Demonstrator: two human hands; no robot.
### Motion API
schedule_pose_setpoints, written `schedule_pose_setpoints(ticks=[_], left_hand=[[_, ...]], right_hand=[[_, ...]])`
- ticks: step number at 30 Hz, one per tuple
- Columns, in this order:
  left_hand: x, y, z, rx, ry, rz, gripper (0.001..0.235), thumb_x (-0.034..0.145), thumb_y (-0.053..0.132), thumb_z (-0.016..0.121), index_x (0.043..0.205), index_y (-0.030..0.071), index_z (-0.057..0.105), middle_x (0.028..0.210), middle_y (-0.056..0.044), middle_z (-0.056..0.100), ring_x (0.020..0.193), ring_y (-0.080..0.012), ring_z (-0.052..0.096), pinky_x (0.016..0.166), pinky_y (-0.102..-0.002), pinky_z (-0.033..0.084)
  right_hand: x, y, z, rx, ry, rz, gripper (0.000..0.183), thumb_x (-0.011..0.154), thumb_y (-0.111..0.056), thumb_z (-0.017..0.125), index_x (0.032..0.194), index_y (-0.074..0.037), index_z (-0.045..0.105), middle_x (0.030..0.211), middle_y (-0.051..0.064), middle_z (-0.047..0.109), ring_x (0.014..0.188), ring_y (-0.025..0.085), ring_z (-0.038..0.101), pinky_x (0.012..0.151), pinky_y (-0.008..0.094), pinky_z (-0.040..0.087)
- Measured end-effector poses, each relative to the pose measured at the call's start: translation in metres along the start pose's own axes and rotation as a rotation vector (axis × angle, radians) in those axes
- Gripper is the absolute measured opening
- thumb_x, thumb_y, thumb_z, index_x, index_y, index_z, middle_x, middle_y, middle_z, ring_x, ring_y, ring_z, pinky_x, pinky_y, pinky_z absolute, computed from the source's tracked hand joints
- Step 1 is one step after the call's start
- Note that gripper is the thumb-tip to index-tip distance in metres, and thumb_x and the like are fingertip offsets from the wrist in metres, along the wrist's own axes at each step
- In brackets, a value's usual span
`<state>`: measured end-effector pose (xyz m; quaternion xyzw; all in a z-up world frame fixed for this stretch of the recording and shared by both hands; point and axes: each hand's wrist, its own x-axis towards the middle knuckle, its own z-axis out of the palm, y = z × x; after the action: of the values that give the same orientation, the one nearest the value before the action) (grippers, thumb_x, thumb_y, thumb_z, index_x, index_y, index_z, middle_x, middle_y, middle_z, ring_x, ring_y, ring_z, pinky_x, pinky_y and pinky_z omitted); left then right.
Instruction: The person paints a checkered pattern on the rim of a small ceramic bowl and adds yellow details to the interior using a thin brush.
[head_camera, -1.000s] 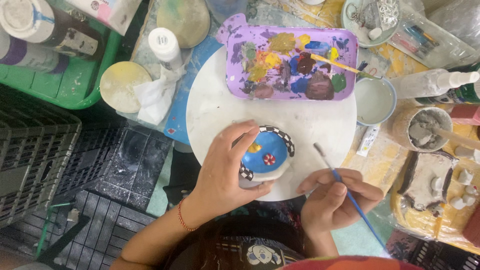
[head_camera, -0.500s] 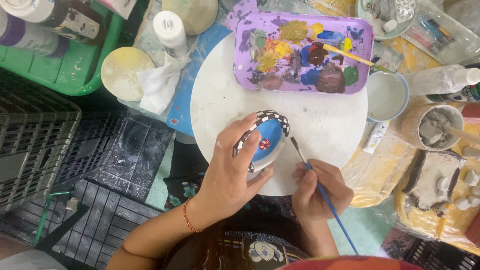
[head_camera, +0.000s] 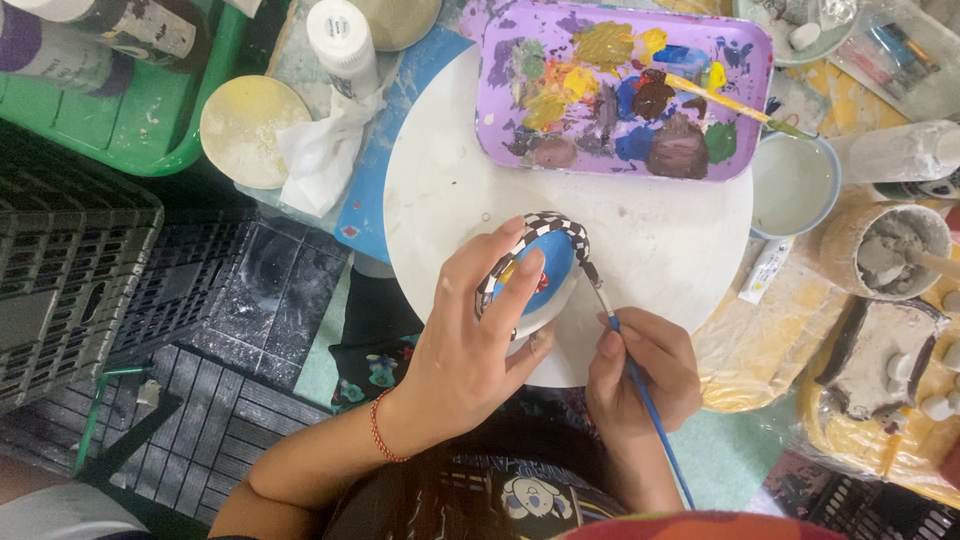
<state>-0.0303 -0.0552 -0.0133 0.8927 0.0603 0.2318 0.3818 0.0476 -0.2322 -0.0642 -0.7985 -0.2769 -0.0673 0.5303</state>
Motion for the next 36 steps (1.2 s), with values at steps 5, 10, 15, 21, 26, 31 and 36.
schedule_pose_setpoints(ticks=[5,10,15,21,26,31,36], left_hand=[[0.000,0.001,0.000,-0.015,0.000,-0.012,0.097,0.089,0.002,0.085,0.164,0.012,0.023,0.160,-0.023,0.032,0.141,-0.0405,0.043,0.116,-0.047,0.049],[0.000,0.002,-0.001,-0.013,-0.005,-0.021,0.097,0.088,0.003,0.086,0.163,0.012,0.025,0.160,-0.022,0.032,0.143,-0.0410,0.043,0.116,-0.047,0.049],[0.000,0.001,-0.001,-0.021,-0.008,-0.020,0.096,0.090,0.003,0.086,0.164,0.012,0.024,0.155,-0.022,0.032,0.142,-0.0398,0.043,0.117,-0.046,0.049],[0.002,0.002,-0.002,-0.007,-0.006,-0.028,0.095,0.087,0.005,0.087,0.161,0.011,0.027,0.158,-0.023,0.034,0.146,-0.0418,0.043,0.117,-0.047,0.047],[0.007,-0.002,-0.003,-0.035,0.026,-0.110,0.095,0.085,0.013,0.090,0.159,0.010,0.030,0.154,-0.021,0.037,0.143,-0.0395,0.045,0.119,-0.048,0.047],[0.012,-0.007,-0.010,-0.007,0.049,-0.133,0.100,0.074,0.018,0.094,0.153,0.007,0.034,0.149,-0.018,0.043,0.137,-0.0376,0.048,0.116,-0.051,0.040],[0.005,-0.009,-0.009,-0.462,0.119,-0.148,0.106,0.079,0.016,0.093,0.160,0.010,0.027,0.156,-0.015,0.038,0.143,-0.0287,0.046,0.123,-0.040,0.040]], right_hand=[[0.003,0.000,0.000,-0.006,-0.012,-0.053,0.013,0.104,-0.001,0.065,0.106,0.006,0.054,0.107,0.023,0.067,0.088,0.026,0.073,0.071,0.029,0.060],[0.004,0.000,0.001,0.023,-0.002,-0.081,0.015,0.104,0.000,0.065,0.108,0.004,0.051,0.106,0.023,0.067,0.085,0.024,0.072,0.071,0.028,0.060],[0.005,0.000,0.001,-0.006,-0.012,-0.089,0.015,0.104,0.002,0.064,0.109,0.005,0.050,0.106,0.024,0.068,0.091,0.026,0.072,0.071,0.028,0.059],[-0.003,0.005,-0.002,0.020,0.022,-0.060,0.014,0.102,-0.005,0.063,0.100,0.004,0.054,0.098,0.025,0.067,0.076,0.022,0.068,0.065,0.028,0.055],[-0.007,0.029,0.004,0.256,0.270,-0.060,0.028,0.107,-0.024,0.059,0.103,0.000,0.044,0.078,0.016,0.066,0.048,0.012,0.061,0.037,0.021,0.046],[-0.008,0.020,0.010,0.405,0.452,0.038,0.035,0.120,-0.032,0.055,0.115,-0.002,0.037,0.076,0.016,0.052,0.052,0.027,0.045,0.047,0.036,0.036],[0.003,-0.020,0.001,0.527,0.375,0.135,0.036,0.115,-0.037,0.052,0.120,-0.007,0.033,0.079,0.017,0.059,0.047,0.016,0.055,0.042,0.031,0.050]])
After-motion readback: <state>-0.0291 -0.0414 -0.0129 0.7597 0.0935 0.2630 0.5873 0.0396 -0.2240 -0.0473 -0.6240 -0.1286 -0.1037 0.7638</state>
